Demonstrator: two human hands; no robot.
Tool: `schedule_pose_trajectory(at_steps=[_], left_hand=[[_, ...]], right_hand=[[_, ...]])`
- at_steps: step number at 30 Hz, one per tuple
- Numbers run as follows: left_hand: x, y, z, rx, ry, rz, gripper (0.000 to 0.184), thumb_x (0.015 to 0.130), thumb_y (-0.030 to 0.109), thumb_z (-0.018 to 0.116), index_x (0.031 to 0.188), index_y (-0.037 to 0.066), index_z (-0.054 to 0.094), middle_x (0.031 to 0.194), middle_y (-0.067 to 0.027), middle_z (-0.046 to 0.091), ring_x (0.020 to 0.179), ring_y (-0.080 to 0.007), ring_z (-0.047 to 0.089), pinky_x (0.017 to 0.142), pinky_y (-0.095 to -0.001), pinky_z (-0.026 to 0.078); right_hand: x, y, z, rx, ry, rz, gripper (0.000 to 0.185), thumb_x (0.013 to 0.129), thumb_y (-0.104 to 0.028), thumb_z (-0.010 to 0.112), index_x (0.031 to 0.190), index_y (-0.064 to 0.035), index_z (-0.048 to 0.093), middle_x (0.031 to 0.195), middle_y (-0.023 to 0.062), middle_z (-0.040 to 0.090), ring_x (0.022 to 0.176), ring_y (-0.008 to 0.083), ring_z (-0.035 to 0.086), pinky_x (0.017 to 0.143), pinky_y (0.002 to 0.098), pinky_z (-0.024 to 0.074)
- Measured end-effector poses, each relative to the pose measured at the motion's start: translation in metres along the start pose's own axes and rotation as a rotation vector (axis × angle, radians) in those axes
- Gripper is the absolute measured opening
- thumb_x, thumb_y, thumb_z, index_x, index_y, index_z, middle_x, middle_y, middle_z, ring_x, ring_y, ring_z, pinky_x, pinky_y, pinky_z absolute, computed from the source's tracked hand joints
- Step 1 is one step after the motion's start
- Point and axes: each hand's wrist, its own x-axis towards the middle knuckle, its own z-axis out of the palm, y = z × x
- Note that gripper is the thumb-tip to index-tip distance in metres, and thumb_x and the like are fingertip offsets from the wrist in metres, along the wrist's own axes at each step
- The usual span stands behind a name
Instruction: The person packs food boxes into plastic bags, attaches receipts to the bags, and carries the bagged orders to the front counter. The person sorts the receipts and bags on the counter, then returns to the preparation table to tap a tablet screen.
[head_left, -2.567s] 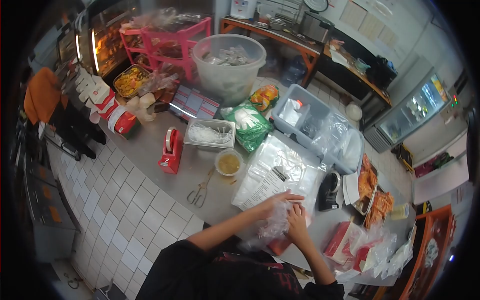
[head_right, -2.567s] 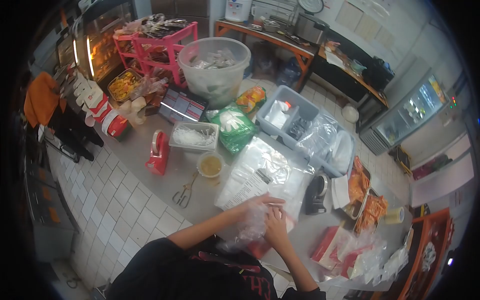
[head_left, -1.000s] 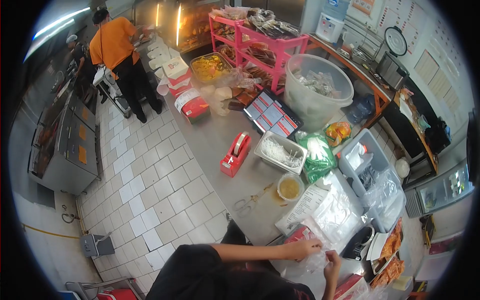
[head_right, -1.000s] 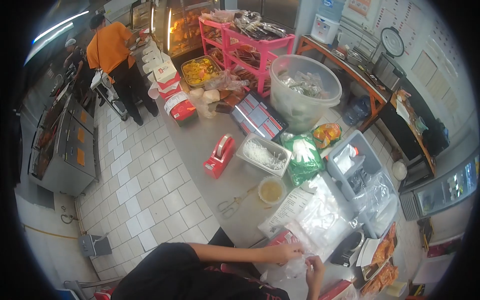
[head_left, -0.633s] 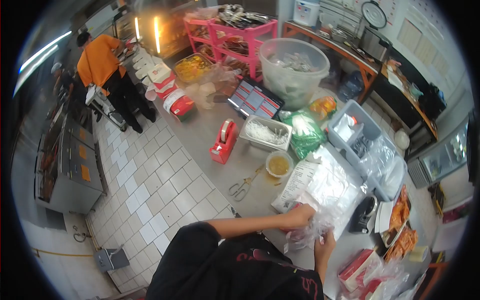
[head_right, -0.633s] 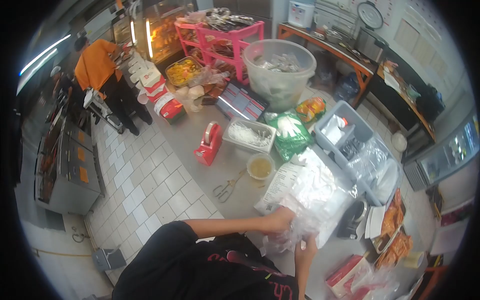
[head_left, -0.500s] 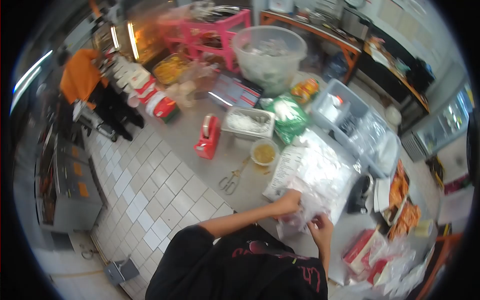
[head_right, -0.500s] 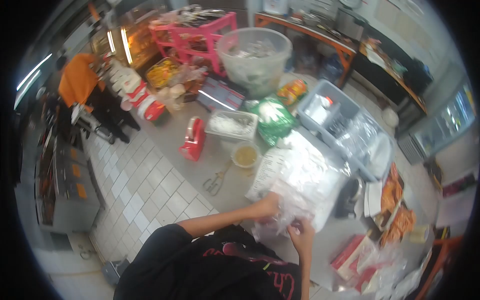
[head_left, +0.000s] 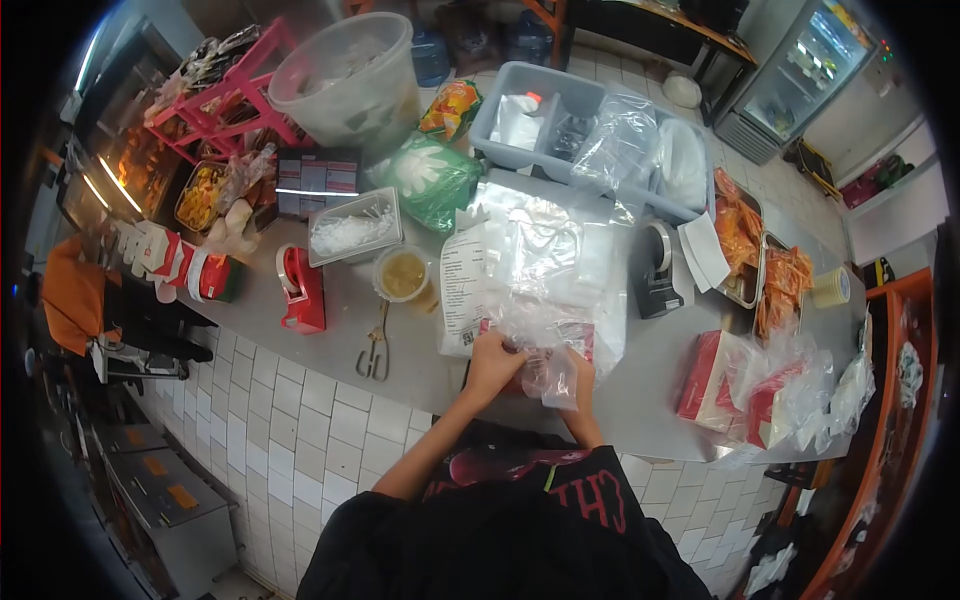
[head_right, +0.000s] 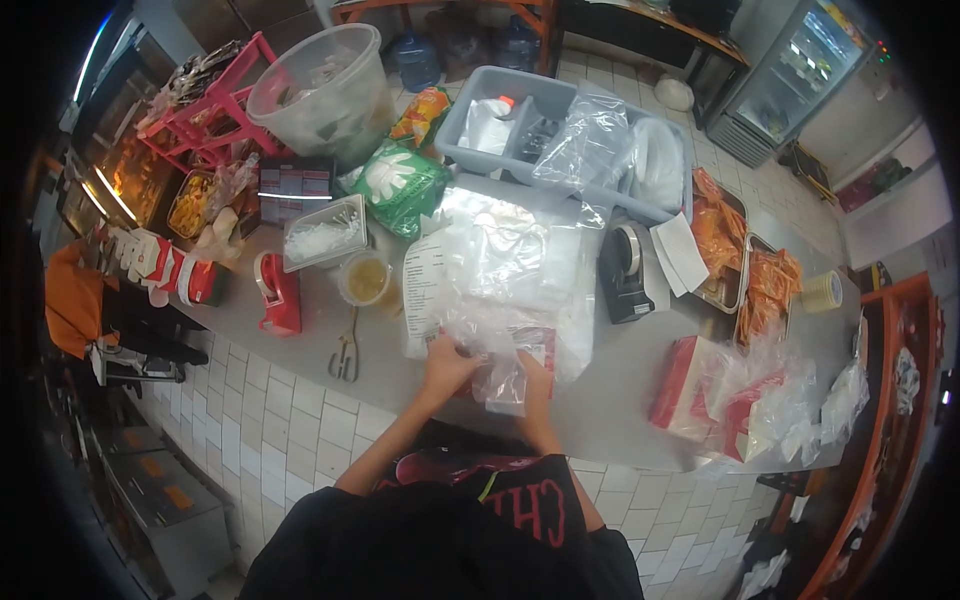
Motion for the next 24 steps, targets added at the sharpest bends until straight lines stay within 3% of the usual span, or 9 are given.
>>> schedule_pose_trajectory(at_steps=[4,6,7,10,13,14,16,19,24], left_hand=[[0.003,0.003,-0.004,-0.156,-0.014,0.201,0.033,0.067,0.013,0.064,0.096,-0.001,0.057,0.075,-0.0148,0.058,0.067,-0.0242,0.058,0.062,-0.0322,0.046],[0.001,-0.004,-0.004,-0.451,-0.049,0.291,0.036,0.069,0.009,0.062,0.103,0.003,0.054,0.087,-0.0123,0.056,0.081,-0.0229,0.055,0.07,-0.0313,0.044],[-0.007,-0.002,-0.009,-0.25,-0.092,0.377,0.026,0.071,0.006,0.061,0.097,0.003,0.055,0.092,-0.0089,0.056,0.088,-0.022,0.053,0.075,-0.0319,0.042],[0.005,-0.022,0.0,-0.035,-0.228,0.489,0.022,0.072,0.007,0.061,0.093,0.003,0.055,0.091,-0.0067,0.055,0.083,-0.0201,0.053,0.073,-0.0321,0.043],[0.004,-0.022,0.002,-0.031,-0.193,0.597,0.016,0.074,0.007,0.061,0.087,0.002,0.055,0.089,-0.0072,0.053,0.077,-0.0206,0.052,0.07,-0.0315,0.043],[0.002,-0.02,0.0,-0.031,-0.192,0.596,0.016,0.074,0.007,0.061,0.087,0.002,0.055,0.089,-0.0072,0.053,0.077,-0.0206,0.052,0.07,-0.0315,0.043],[-0.006,-0.016,-0.006,-0.219,-0.269,0.321,0.013,0.072,0.008,0.062,0.083,0.002,0.055,0.085,-0.0084,0.051,0.075,-0.0219,0.051,0.067,-0.0305,0.042],[0.0,-0.02,-0.01,-0.208,-0.406,0.348,0.012,0.072,0.008,0.063,0.08,0.003,0.056,0.082,-0.0081,0.049,0.077,-0.0217,0.051,0.068,-0.03,0.043],[0.005,-0.014,-0.011,-0.094,-0.445,0.343,0.016,0.069,0.009,0.065,0.081,0.004,0.056,0.081,-0.0076,0.048,0.079,-0.0219,0.051,0.068,-0.03,0.043]], right_hand=[[-0.001,0.008,0.005,0.292,0.009,0.239,0.013,0.08,-0.009,0.06,0.089,0.0007,0.056,0.071,0.0048,0.058,0.064,0.0124,0.054,0.057,0.0248,0.0428],[0.003,0.005,0.004,0.639,0.022,0.425,0.014,0.081,-0.012,0.061,0.088,-0.0003,0.058,0.078,0.006,0.063,0.065,0.0093,0.056,0.058,0.0212,0.0438],[0.004,0.002,0.002,0.641,0.028,0.432,0.014,0.081,-0.012,0.061,0.088,-0.0003,0.058,0.078,0.006,0.063,0.065,0.0093,0.056,0.058,0.0212,0.0438],[0.009,-0.01,-0.003,0.735,-0.019,0.45,0.008,0.084,-0.005,0.055,0.088,0.0011,0.056,0.076,0.0048,0.06,0.065,0.0082,0.051,0.058,0.0211,0.0422],[0.011,-0.013,-0.01,0.751,-0.065,0.461,0.009,0.083,-0.005,0.056,0.088,0.0024,0.057,0.078,0.0055,0.06,0.067,0.009,0.053,0.062,0.0213,0.0438],[0.012,-0.011,-0.016,0.691,-0.133,0.445,0.009,0.083,-0.005,0.056,0.088,0.0028,0.057,0.078,0.006,0.061,0.068,0.0094,0.054,0.063,0.0218,0.0448],[0.015,-0.008,-0.026,0.634,-0.21,0.429,0.009,0.083,-0.005,0.056,0.088,0.0032,0.058,0.079,0.0065,0.061,0.069,0.0099,0.056,0.065,0.0222,0.0458],[0.022,-0.004,-0.036,0.678,-0.38,0.363,0.01,0.082,-0.004,0.057,0.088,0.0033,0.058,0.08,0.0071,0.062,0.073,0.0105,0.058,0.066,0.0223,0.0471],[0.033,-0.009,-0.043,0.513,-0.611,0.305,0.01,0.081,-0.003,0.058,0.089,0.0025,0.058,0.08,0.0066,0.062,0.075,0.0108,0.06,0.067,0.0232,0.0477]])
